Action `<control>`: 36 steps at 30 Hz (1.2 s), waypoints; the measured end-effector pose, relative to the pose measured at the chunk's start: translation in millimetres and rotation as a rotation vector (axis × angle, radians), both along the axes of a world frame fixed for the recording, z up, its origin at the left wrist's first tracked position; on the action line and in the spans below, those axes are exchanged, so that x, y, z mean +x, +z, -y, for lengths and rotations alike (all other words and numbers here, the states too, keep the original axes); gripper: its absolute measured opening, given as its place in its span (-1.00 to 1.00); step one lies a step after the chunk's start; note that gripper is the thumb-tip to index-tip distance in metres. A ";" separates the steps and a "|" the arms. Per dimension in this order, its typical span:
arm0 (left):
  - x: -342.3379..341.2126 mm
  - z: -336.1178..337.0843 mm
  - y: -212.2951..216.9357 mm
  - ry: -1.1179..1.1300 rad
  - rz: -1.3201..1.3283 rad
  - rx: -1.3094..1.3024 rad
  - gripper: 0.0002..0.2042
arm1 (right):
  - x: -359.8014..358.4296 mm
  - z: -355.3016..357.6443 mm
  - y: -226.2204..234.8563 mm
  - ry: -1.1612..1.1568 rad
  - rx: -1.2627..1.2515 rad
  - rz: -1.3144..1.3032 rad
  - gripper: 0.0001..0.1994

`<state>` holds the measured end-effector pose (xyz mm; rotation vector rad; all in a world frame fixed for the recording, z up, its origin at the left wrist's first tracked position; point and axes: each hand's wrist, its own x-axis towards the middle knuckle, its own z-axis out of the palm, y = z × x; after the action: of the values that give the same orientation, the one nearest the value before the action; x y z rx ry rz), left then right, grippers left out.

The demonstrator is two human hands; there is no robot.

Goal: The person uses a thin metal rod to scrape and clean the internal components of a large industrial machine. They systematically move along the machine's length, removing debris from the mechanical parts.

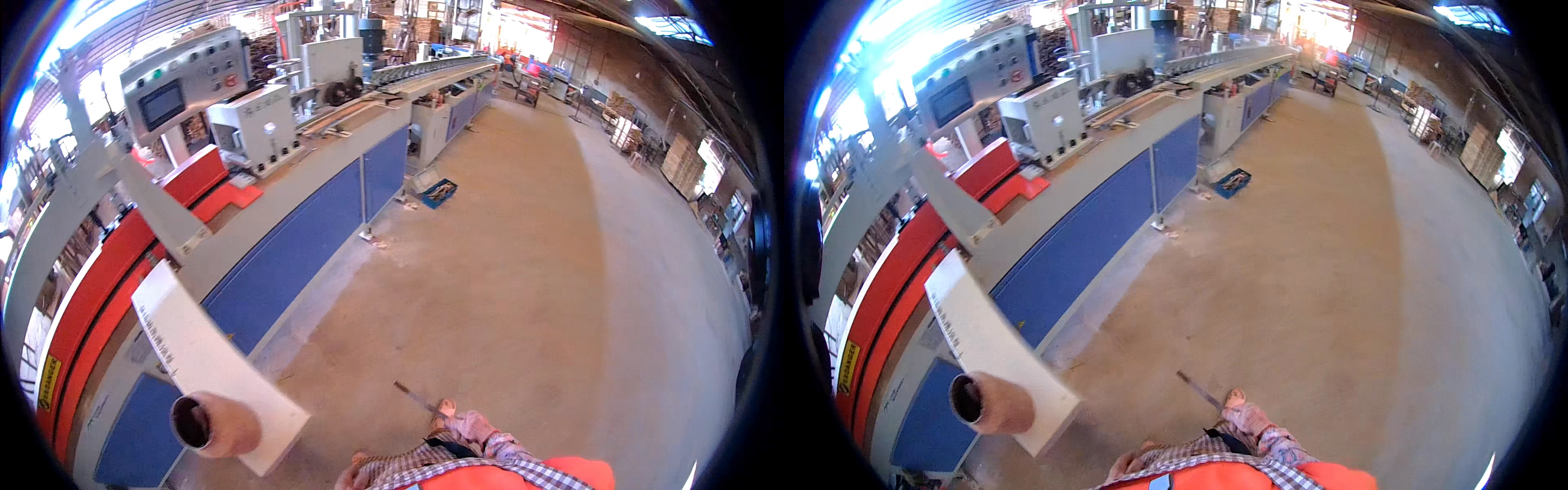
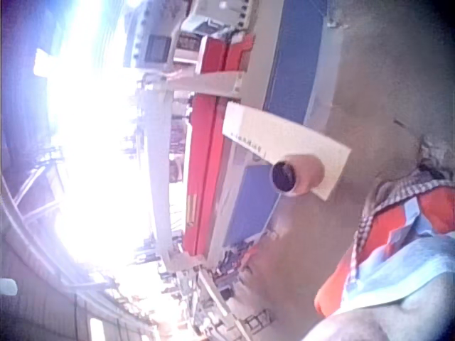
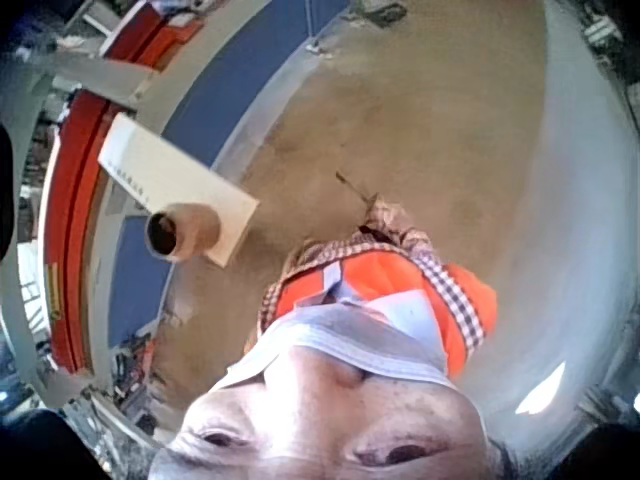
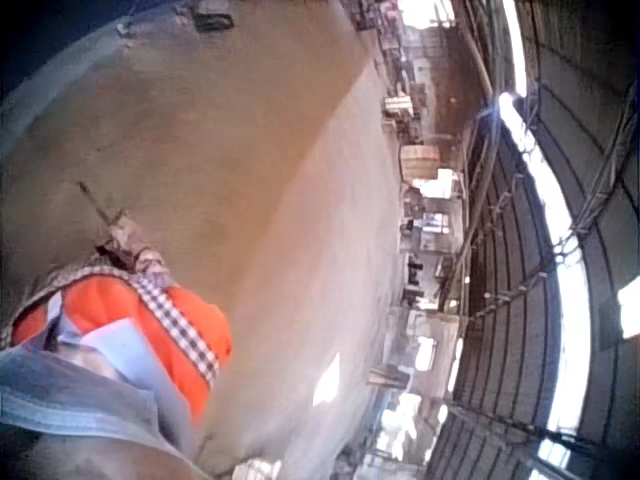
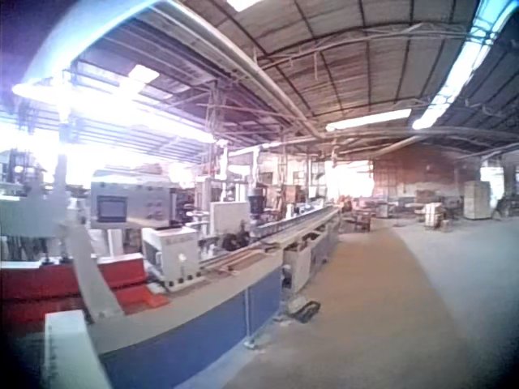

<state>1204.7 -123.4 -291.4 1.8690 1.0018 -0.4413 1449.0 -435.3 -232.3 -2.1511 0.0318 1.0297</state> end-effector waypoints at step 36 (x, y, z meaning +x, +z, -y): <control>980.9 319.7 201.6 -0.043 0.367 -1.118 -0.53 | 717.4 229.3 95.5 0.064 -0.225 0.827 -0.04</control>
<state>2185.6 -443.1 -89.8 0.8949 0.3118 -0.5099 2166.4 -664.7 -136.8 -2.6406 -0.3262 0.1065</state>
